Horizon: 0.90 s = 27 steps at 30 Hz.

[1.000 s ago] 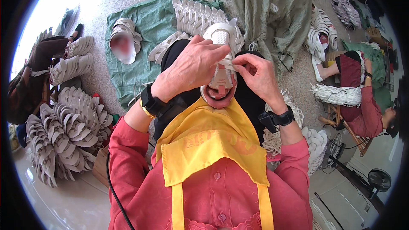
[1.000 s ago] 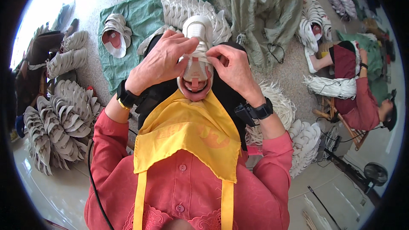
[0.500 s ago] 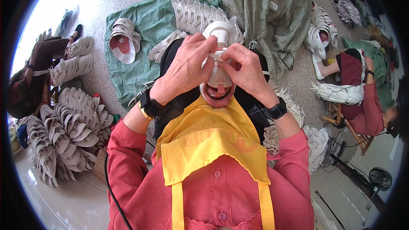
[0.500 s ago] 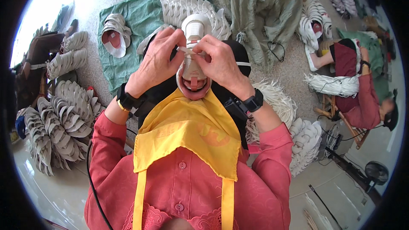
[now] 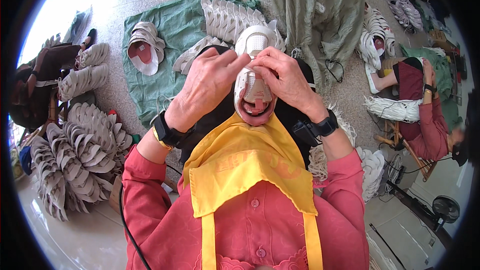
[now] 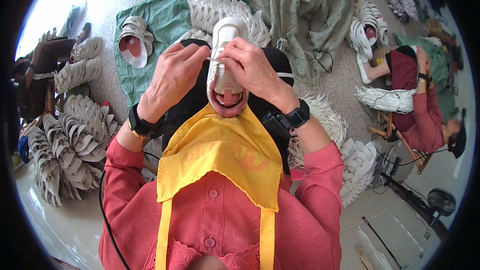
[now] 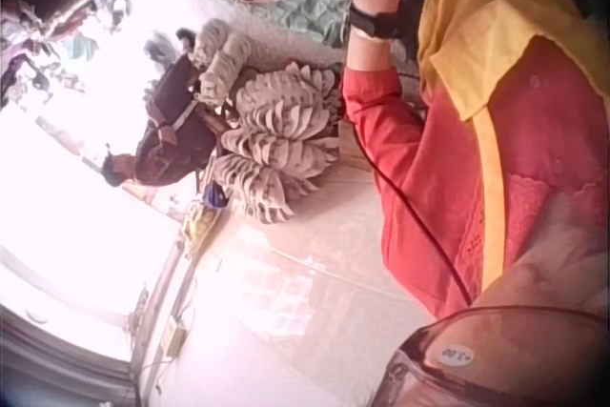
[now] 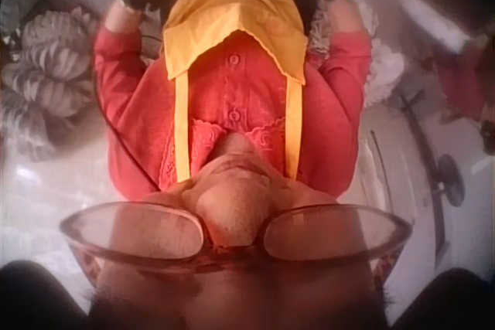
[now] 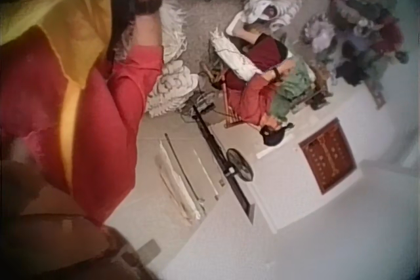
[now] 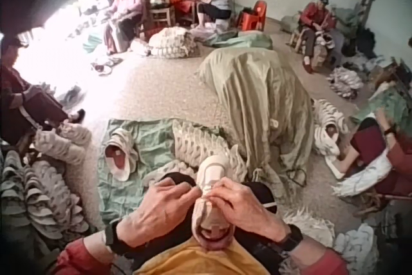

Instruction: Lacing a pair of white sneakers in a factory setting.

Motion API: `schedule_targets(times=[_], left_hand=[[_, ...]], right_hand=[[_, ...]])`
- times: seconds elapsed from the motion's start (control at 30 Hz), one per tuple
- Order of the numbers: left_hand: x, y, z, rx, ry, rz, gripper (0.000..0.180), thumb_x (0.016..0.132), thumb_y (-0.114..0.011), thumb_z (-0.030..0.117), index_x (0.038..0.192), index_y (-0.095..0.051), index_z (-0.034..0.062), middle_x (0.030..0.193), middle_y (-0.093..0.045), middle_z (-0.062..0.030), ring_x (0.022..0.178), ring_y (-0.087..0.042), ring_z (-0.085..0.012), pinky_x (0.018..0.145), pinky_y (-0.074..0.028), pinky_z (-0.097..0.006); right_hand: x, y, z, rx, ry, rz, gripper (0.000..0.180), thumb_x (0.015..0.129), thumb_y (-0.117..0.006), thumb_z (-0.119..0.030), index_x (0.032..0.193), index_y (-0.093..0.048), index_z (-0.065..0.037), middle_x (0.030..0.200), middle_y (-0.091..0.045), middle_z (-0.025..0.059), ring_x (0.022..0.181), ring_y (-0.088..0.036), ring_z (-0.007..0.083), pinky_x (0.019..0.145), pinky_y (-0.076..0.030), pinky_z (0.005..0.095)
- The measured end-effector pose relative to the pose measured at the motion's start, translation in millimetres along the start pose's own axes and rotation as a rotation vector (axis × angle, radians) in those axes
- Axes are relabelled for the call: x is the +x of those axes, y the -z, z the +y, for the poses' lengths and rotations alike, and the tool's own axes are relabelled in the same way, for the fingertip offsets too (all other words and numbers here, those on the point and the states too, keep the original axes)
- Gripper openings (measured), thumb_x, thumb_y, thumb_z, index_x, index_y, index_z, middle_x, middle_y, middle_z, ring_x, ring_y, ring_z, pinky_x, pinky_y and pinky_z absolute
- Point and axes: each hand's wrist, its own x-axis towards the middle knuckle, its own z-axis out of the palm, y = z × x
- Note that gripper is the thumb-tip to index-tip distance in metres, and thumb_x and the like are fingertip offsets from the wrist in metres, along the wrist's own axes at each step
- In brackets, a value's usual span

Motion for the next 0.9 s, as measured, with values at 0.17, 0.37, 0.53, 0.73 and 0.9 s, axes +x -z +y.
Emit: schedule_targets(times=[0.17,0.37,0.53,0.73,0.9], left_hand=[[-3.3,-4.5,3.6,-0.189,0.311,0.128,0.02,0.088,-0.057,-0.004,0.106,-0.054,0.0047,0.089,-0.066,-0.0123,0.074,-0.066,-0.0292,0.064,-0.052,-0.036],[0.4,2.4,2.7,-0.953,0.559,0.046,0.011,0.098,-0.05,-0.003,0.108,-0.05,0.0018,0.089,-0.07,-0.01,0.073,-0.067,-0.015,0.067,-0.052,-0.028],[0.1,19.1,6.7,-1.187,0.452,0.053,0.006,0.101,-0.052,-0.001,0.107,-0.051,0.0012,0.089,-0.065,-0.0047,0.08,-0.063,-0.011,0.071,-0.051,-0.026],[-2.2,21.1,-2.8,-1.258,0.426,0.019,0.006,0.101,-0.06,0.003,0.104,-0.055,0.0023,0.089,-0.062,-0.001,0.086,-0.061,-0.0098,0.074,-0.049,-0.025],[-4.9,6.2,-8.2,-0.857,0.308,0.028,0.009,0.094,-0.067,0.003,0.093,-0.059,0.0012,0.08,-0.064,-0.0042,0.078,-0.064,-0.0147,0.071,-0.049,-0.03]], right_hand=[[1.8,2.8,-7.6,0.145,-0.282,-0.147,0.012,0.098,-0.069,-0.011,0.103,-0.067,0.0,0.099,-0.068,0.0046,0.083,-0.065,0.0093,0.073,-0.054,0.0288],[-7.8,5.3,-10.7,0.434,-0.325,-0.18,0.022,0.101,-0.067,-0.013,0.119,-0.061,-0.001,0.097,-0.07,0.0006,0.074,-0.062,0.0033,0.065,-0.052,0.0222],[-1.5,16.1,-22.0,0.675,-0.489,-0.206,0.02,0.102,-0.066,-0.015,0.116,-0.063,-0.001,0.087,-0.068,-0.0009,0.069,-0.063,0.0039,0.061,-0.05,0.0208],[-12.9,23.7,-12.0,0.671,-0.458,-0.12,0.015,0.103,-0.065,-0.017,0.102,-0.069,-0.003,0.077,-0.062,-0.0042,0.057,-0.05,-0.0001,0.049,-0.038,0.0178],[-35.5,56.0,-18.1,0.543,-0.53,-0.099,0.017,0.101,-0.067,-0.017,0.091,-0.066,-0.003,0.073,-0.059,-0.0024,0.055,-0.047,0.0012,0.048,-0.035,0.0174]])
